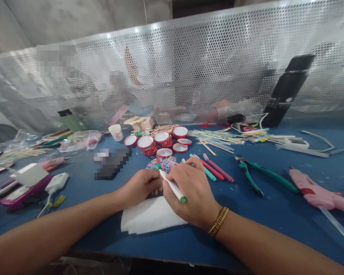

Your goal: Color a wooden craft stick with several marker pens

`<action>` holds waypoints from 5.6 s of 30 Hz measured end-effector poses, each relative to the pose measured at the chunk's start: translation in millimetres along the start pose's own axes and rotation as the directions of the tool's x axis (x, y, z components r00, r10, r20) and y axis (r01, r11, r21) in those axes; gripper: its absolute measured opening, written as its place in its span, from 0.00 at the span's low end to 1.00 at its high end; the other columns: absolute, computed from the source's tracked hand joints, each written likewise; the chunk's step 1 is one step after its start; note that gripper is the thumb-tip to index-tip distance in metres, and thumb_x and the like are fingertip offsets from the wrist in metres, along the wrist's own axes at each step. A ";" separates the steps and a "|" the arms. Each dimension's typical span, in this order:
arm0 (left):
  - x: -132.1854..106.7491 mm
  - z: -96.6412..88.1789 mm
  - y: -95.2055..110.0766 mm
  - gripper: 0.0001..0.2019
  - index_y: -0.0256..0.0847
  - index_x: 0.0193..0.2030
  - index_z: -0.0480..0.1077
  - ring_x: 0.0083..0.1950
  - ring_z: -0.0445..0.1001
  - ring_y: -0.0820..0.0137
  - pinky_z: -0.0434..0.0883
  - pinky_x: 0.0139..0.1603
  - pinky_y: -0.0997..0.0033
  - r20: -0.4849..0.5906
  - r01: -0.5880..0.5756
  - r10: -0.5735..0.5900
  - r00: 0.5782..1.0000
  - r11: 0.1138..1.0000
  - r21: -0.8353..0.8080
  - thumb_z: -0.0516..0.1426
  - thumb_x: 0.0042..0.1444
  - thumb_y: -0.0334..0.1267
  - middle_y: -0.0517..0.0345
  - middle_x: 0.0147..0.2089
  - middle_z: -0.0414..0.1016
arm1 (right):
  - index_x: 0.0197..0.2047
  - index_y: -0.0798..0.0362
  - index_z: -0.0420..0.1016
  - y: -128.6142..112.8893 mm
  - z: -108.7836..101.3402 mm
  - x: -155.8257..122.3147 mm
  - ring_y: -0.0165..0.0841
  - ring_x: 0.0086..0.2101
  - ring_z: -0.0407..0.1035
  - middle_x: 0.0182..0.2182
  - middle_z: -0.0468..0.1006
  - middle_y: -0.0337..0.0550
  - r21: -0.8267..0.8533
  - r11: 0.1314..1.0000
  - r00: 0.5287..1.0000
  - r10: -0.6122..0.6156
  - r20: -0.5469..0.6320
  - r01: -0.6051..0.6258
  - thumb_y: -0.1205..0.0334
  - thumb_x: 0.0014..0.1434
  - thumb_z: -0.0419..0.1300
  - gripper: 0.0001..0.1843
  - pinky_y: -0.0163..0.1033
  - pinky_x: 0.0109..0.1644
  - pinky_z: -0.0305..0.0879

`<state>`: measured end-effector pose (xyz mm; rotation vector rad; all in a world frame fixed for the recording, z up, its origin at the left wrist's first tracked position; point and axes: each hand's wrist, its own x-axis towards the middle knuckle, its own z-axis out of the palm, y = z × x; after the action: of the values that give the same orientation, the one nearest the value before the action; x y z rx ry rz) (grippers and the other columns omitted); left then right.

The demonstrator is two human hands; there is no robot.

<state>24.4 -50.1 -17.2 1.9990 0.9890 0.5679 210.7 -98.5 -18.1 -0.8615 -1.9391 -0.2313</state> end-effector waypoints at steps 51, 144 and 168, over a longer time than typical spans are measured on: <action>-0.7 0.2 3.6 0.13 0.38 0.27 0.69 0.25 0.66 0.76 0.63 0.27 0.77 0.001 0.023 -0.022 1.000 1.000 -0.013 0.53 0.60 0.40 0.63 0.24 0.68 | 0.34 0.51 0.66 -1.7 -1.2 2.1 0.32 0.28 0.68 0.26 0.75 0.37 -0.011 1.000 1.000 -0.007 -0.029 0.006 0.68 0.58 0.57 0.03 0.46 0.46 0.57; -0.3 0.0 3.3 0.14 0.38 0.26 0.69 0.26 0.66 0.76 0.64 0.27 0.78 0.005 -0.016 0.016 1.000 1.000 -0.021 0.52 0.61 0.40 0.62 0.25 0.68 | 0.32 0.52 0.66 -2.0 -2.7 1.5 0.32 0.27 0.69 0.24 0.74 0.37 -0.035 0.999 0.999 -0.007 -0.045 0.006 0.68 0.58 0.57 0.04 0.48 0.46 0.58; -0.5 0.2 1.1 0.13 0.38 0.26 0.68 0.26 0.67 0.75 0.64 0.28 0.77 -0.002 0.020 -0.020 1.000 1.000 0.019 0.52 0.60 0.40 0.63 0.24 0.69 | 0.34 0.52 0.66 -2.5 1.3 0.1 0.32 0.29 0.69 0.26 0.75 0.37 -0.004 1.000 1.000 -0.014 -0.004 0.014 0.67 0.59 0.57 0.02 0.48 0.48 0.57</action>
<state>24.7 -51.0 -16.4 2.0029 1.0178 0.5513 208.1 -99.6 -18.3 -0.8495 -1.9424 -0.2452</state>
